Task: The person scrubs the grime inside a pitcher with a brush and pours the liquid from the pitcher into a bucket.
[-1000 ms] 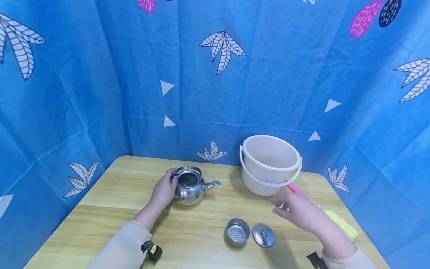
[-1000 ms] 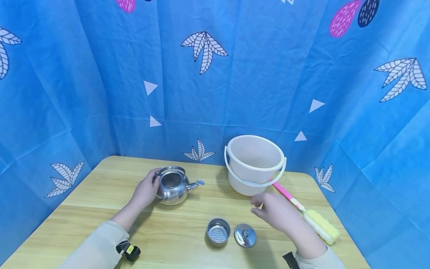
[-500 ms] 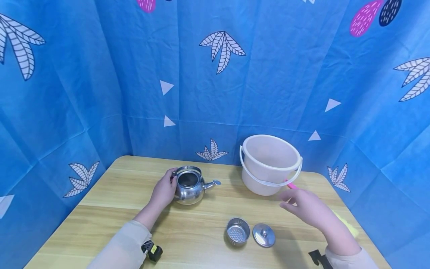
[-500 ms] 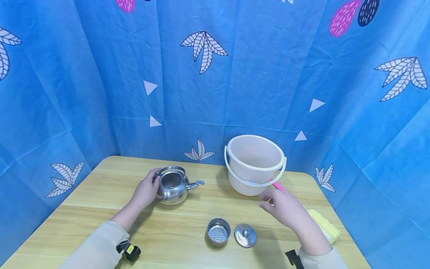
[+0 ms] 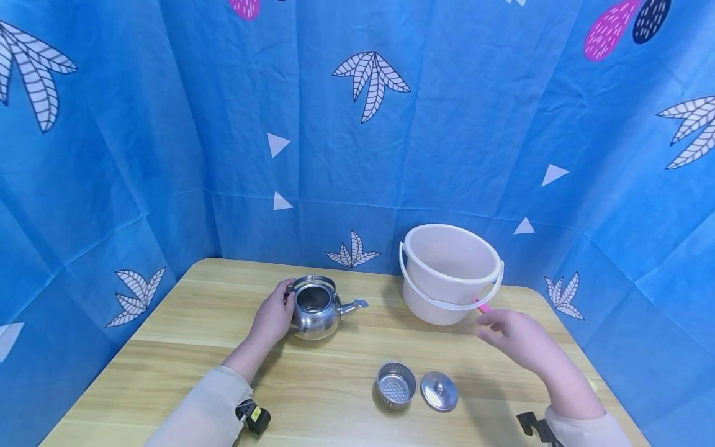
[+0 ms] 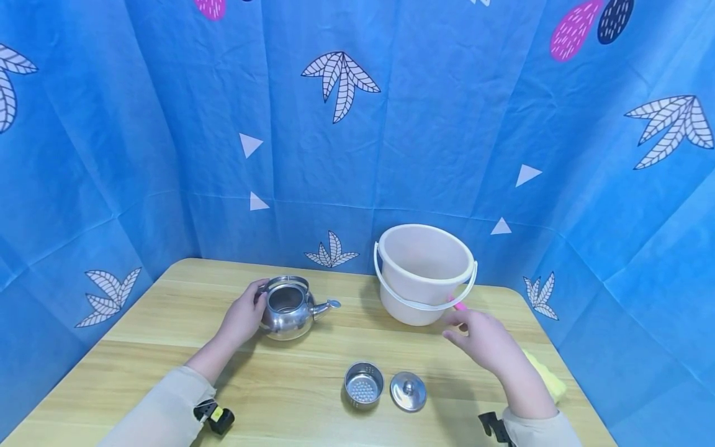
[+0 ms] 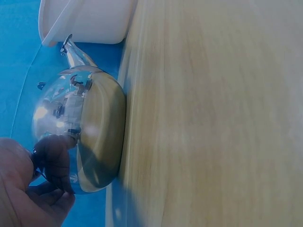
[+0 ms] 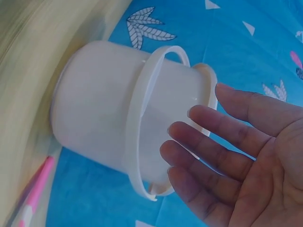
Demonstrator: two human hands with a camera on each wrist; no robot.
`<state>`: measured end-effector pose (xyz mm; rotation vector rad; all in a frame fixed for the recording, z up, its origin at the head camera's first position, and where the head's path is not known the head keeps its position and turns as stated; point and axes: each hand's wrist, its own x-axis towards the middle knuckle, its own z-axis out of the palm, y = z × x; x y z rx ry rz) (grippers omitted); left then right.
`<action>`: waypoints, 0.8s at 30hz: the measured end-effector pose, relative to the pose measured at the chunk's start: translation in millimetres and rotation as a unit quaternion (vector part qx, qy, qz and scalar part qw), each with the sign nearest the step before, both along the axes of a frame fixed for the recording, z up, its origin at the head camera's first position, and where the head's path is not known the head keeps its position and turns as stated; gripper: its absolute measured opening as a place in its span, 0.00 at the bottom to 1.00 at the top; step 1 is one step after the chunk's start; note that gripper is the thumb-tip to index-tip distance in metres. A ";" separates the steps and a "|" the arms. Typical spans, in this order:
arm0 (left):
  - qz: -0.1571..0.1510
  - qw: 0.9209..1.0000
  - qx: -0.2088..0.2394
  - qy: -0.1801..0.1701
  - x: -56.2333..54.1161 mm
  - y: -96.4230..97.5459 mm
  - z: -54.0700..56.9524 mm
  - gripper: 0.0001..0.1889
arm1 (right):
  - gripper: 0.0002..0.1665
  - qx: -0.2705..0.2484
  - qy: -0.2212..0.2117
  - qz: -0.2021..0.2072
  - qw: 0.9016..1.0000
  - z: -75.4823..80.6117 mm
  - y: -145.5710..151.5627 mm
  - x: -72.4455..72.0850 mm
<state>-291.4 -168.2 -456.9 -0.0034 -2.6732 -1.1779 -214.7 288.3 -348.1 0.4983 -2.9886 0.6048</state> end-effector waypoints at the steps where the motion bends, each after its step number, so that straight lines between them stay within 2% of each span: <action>1: 0.000 1.000 -0.002 0.004 0.1 -0.1 -0.1 0.23 | 0.16 0.000 0.002 -0.001 1.000 -0.6 1.5 -0.9; 6: 0.000 1.000 -0.009 0.018 -0.1 -1.1 -1.3 0.22 | 0.18 -0.010 0.000 -0.014 1.000 -4.5 8.1 -4.7; 24: 0.001 1.000 -0.005 0.008 0.4 -0.2 -1.2 0.23 | 0.21 -0.017 -0.017 -0.050 0.998 -17.3 28.9 -17.1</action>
